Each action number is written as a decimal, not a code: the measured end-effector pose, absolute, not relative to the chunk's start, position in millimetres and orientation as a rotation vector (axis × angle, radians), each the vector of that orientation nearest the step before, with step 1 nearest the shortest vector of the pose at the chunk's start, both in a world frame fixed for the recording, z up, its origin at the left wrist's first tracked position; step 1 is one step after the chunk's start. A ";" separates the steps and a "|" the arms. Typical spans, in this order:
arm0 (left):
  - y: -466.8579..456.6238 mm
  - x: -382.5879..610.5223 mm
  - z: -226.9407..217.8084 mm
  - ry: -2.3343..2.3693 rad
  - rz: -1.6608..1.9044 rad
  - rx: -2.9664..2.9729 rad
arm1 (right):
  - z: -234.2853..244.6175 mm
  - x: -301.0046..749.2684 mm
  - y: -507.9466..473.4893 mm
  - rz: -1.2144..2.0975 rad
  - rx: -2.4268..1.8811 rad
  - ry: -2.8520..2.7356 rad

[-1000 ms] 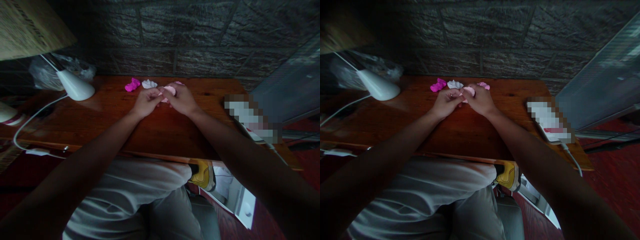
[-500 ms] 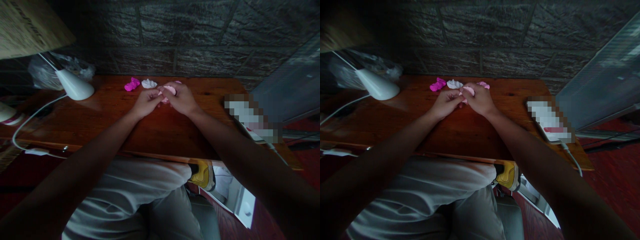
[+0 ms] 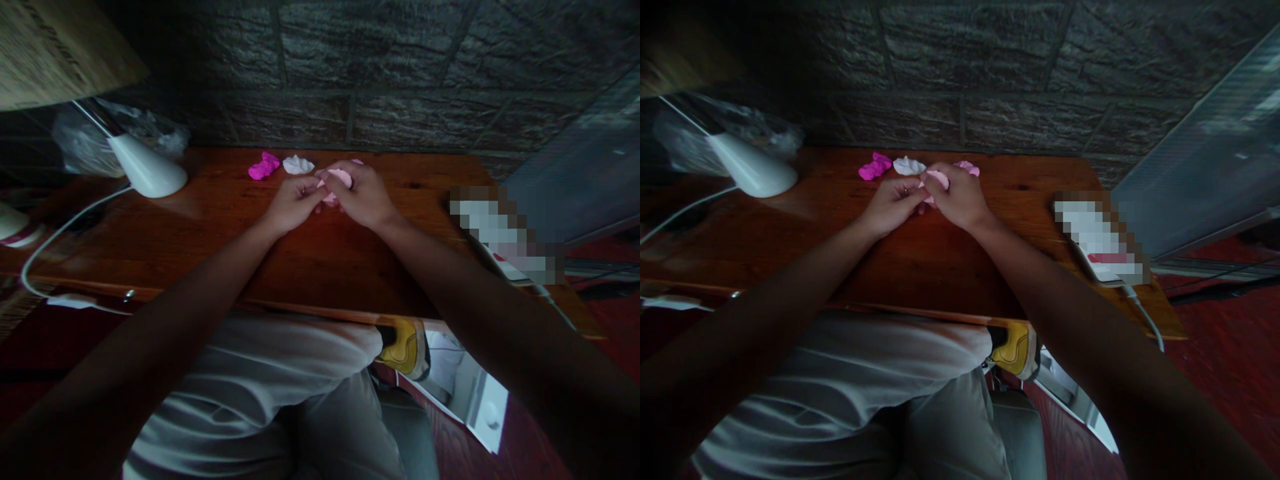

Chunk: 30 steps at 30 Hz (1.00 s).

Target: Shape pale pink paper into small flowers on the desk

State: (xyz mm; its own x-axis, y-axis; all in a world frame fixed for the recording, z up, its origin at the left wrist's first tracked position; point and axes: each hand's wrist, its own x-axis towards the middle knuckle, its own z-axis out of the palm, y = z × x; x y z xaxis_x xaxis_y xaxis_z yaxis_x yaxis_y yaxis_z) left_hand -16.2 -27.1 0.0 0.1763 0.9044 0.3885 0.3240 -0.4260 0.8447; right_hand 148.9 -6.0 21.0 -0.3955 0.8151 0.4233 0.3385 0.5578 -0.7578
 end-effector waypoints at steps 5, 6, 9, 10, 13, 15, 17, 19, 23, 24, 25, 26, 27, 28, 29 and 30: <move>-27.1 -15.2 0.8 1.146 1.250 1.867 | 21.3 148.8 -6.0 0.736 -0.939 -1.969; -27.2 -14.9 1.1 1.147 1.250 1.871 | 21.4 148.8 -6.2 0.736 -0.943 -1.967; -27.2 -14.4 1.5 1.156 1.248 1.879 | 21.9 149.1 -7.1 0.733 -0.952 -1.966; -27.0 -14.4 1.3 1.158 1.247 1.880 | 22.0 149.2 -7.4 0.729 -0.951 -1.967; -26.2 -14.9 -0.1 1.154 1.248 1.885 | 22.1 149.5 -7.7 0.716 -0.941 -1.978; -25.7 -15.4 -1.1 1.145 1.252 1.895 | 21.5 149.5 -7.4 0.714 -0.941 -1.984; -25.4 -15.6 -1.7 1.139 1.259 1.906 | 20.4 149.3 -6.7 0.714 -0.940 -1.989; -25.2 -15.6 -1.7 1.141 1.257 1.916 | 18.8 149.0 -5.6 0.704 -0.927 -1.996; -25.3 -14.8 -0.5 1.157 1.231 1.943 | 15.3 148.5 -3.2 0.644 -0.885 -2.017; -25.3 -14.6 -0.2 1.162 1.229 1.947 | 14.6 148.4 -2.7 0.628 -0.878 -2.021; -25.4 -14.3 0.0 1.166 1.229 1.950 | 14.0 148.3 -2.2 0.615 -0.873 -2.024; -25.5 -14.0 0.2 1.170 1.229 1.954 | 13.6 148.2 -1.8 0.605 -0.870 -2.027; -25.6 -13.8 0.3 1.174 1.232 1.959 | 13.3 148.2 -1.4 0.597 -0.869 -2.028; -25.8 -13.6 0.3 1.177 1.235 1.963 | 13.2 148.2 -1.2 0.593 -0.870 -2.030; -25.9 -13.5 0.2 1.179 1.238 1.966 | 13.3 148.3 -1.0 0.593 -0.873 -2.032; -26.1 -13.4 0.1 1.183 1.239 1.968 | 13.4 148.5 -0.9 0.595 -0.876 -2.036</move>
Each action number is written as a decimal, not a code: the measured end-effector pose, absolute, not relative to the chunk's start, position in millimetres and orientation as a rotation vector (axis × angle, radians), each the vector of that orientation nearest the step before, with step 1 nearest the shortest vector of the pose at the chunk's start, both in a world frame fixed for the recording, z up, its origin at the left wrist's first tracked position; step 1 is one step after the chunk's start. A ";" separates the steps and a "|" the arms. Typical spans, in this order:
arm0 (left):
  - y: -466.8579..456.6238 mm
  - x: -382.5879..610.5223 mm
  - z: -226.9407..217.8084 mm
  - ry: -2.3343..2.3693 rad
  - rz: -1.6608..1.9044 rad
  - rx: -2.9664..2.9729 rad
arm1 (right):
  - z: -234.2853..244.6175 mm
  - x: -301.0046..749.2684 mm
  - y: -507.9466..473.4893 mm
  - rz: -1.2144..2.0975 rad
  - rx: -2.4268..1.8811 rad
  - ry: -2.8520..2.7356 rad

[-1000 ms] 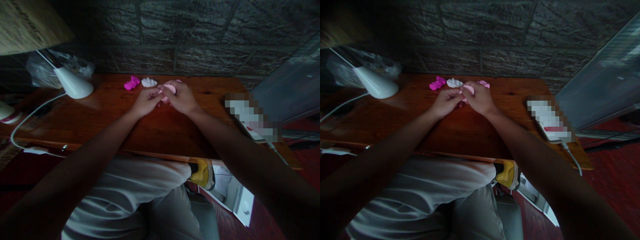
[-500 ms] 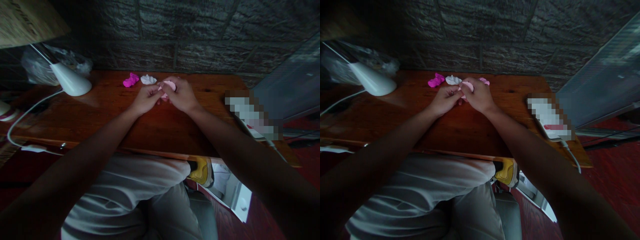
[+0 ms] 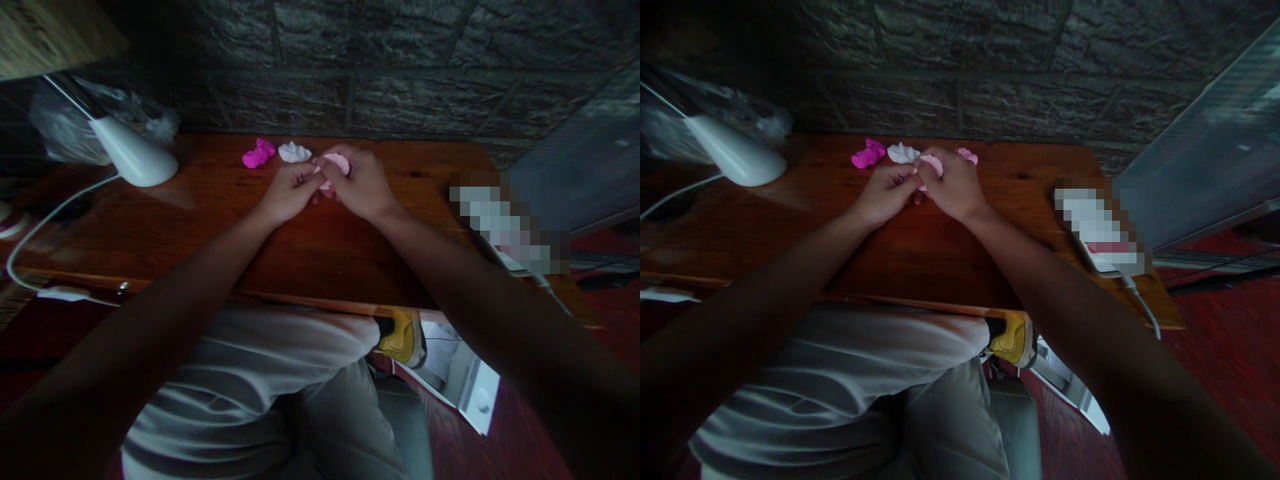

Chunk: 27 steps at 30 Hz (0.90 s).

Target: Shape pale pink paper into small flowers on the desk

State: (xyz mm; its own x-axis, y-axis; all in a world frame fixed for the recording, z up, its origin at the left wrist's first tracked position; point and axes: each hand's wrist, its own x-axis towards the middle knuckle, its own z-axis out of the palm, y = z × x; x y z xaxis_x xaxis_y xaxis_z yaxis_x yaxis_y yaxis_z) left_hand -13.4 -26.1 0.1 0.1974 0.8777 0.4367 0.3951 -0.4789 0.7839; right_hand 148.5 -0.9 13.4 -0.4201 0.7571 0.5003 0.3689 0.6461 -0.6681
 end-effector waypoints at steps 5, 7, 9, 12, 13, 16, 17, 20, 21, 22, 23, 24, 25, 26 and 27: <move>-26.3 -13.6 0.1 1.186 1.232 1.974 | 14.9 149.3 -1.5 0.606 -0.884 -2.050; -26.2 -14.0 0.2 1.186 1.224 1.991 | 15.3 149.5 -1.9 0.614 -0.882 -2.052; -26.0 -14.3 0.2 1.196 1.217 2.005 | 15.7 149.5 -2.4 0.624 -0.886 -2.051; -25.4 -14.7 -0.9 1.201 1.219 2.011 | 16.4 149.6 -3.1 0.650 -0.909 -2.049; -25.1 -14.8 -1.4 1.199 1.221 2.010 | 16.7 149.7 -3.3 0.660 -0.920 -2.049; -24.2 -14.9 -2.6 1.190 1.222 2.004 | 17.6 149.8 -3.9 0.682 -0.940 -2.051; -24.1 -15.0 -2.8 1.188 1.223 2.000 | 17.8 149.7 -4.1 0.680 -0.945 -2.050; -24.2 -15.0 -2.8 1.189 1.222 1.981 | 17.9 149.3 -4.2 0.670 -0.946 -2.044; -24.2 -14.9 -2.7 1.192 1.220 1.974 | 17.8 149.2 -4.1 0.669 -0.943 -2.043; -24.2 -14.9 -2.7 1.196 1.219 1.970 | 17.5 149.1 -3.8 0.670 -0.938 -2.044; -24.1 -14.9 -2.8 1.199 1.217 1.970 | 17.1 149.1 -3.4 0.671 -0.931 -2.045; -24.0 -14.9 -3.0 1.202 1.216 1.973 | 16.7 149.2 -2.9 0.671 -0.924 -2.046; -23.7 -14.9 -3.3 1.202 1.216 1.978 | 16.3 149.3 -2.5 0.670 -0.918 -2.047; -23.4 -15.0 -3.6 1.200 1.218 1.984 | 15.9 149.5 -2.0 0.667 -0.911 -2.049; -23.0 -15.1 -4.0 1.197 1.220 1.991 | 15.6 149.7 -1.7 0.665 -0.906 -2.051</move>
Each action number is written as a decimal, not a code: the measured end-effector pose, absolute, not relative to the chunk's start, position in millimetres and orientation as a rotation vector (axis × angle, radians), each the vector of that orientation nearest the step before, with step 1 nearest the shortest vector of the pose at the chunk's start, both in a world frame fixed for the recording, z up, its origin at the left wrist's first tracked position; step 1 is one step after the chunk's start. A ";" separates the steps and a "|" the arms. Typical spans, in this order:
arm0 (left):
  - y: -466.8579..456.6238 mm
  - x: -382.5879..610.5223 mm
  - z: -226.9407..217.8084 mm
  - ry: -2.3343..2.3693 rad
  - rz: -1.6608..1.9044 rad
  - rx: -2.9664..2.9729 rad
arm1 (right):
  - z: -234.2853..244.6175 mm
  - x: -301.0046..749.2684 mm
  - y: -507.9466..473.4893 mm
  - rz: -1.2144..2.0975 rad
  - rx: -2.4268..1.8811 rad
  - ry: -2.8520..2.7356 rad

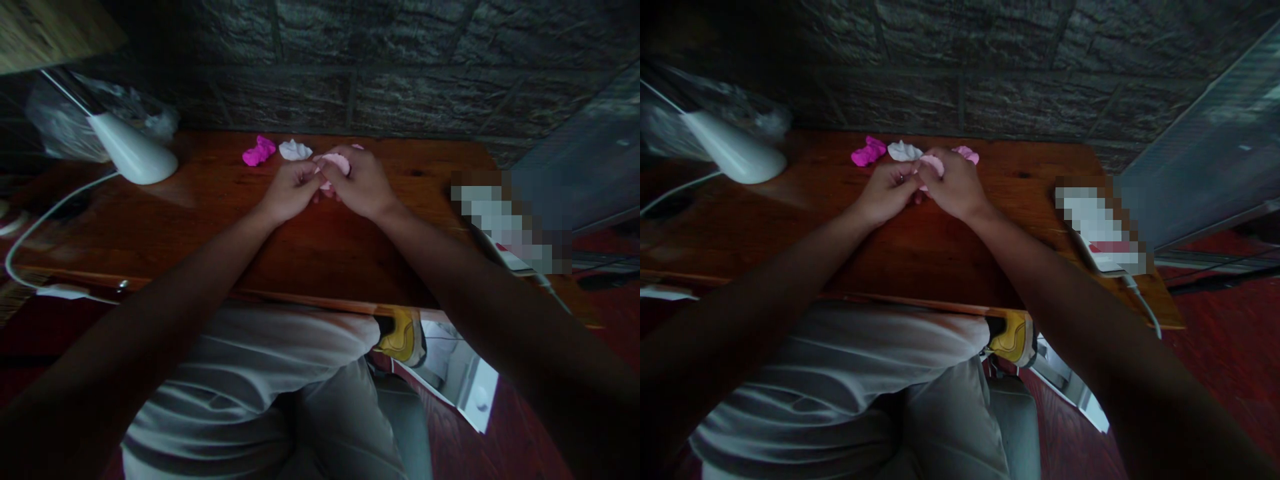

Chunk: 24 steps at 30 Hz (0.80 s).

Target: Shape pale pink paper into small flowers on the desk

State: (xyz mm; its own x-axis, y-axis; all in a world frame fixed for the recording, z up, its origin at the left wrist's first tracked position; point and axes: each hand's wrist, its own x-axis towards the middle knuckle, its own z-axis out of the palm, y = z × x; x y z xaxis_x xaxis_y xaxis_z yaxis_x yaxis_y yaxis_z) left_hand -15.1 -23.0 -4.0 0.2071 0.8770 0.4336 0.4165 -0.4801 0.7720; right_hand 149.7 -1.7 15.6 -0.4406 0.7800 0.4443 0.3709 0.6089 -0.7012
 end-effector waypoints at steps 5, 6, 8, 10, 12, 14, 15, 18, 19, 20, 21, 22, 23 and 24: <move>-22.0 -16.1 -5.1 1.169 1.235 2.006 | 15.4 150.3 -1.9 0.660 -0.893 -2.059; -22.0 -16.3 -5.1 1.164 1.239 2.004 | 15.4 150.3 -2.2 0.660 -0.896 -2.057; -22.4 -16.4 -4.8 1.156 1.244 1.999 | 15.4 150.3 -2.8 0.665 -0.902 -2.052; -23.1 -16.1 -3.9 1.157 1.242 1.991 | 15.5 150.1 -3.3 0.672 -0.907 -2.048; -24.0 -15.4 -2.7 1.169 1.234 1.982 | 15.8 149.9 -3.8 0.674 -0.915 -2.046; -24.9 -14.5 -1.6 1.189 1.231 1.972 | 16.3 149.5 -4.3 0.671 -0.927 -2.041; -25.3 -14.1 -1.1 1.198 1.231 1.969 | 16.6 149.3 -4.5 0.670 -0.934 -2.040; -25.9 -13.4 -0.4 1.210 1.233 1.971 | 17.5 148.9 -5.3 0.667 -0.947 -2.039; -26.1 -13.4 -0.4 1.209 1.232 1.972 | 17.7 148.9 -5.5 0.666 -0.949 -2.039; -26.1 -13.4 -0.4 1.209 1.233 1.970 | 17.7 149.0 -5.6 0.666 -0.949 -2.040; -26.2 -13.4 -0.4 1.211 1.233 1.966 | 17.7 149.1 -5.6 0.668 -0.947 -2.041; -26.3 -13.4 -0.4 1.213 1.231 1.962 | 17.6 149.1 -5.4 0.672 -0.945 -2.042; -26.3 -13.5 -0.3 1.217 1.229 1.958 | 17.4 149.2 -5.1 0.680 -0.942 -2.044; -26.3 -13.5 -0.3 1.219 1.226 1.956 | 17.2 149.2 -4.7 0.687 -0.940 -2.045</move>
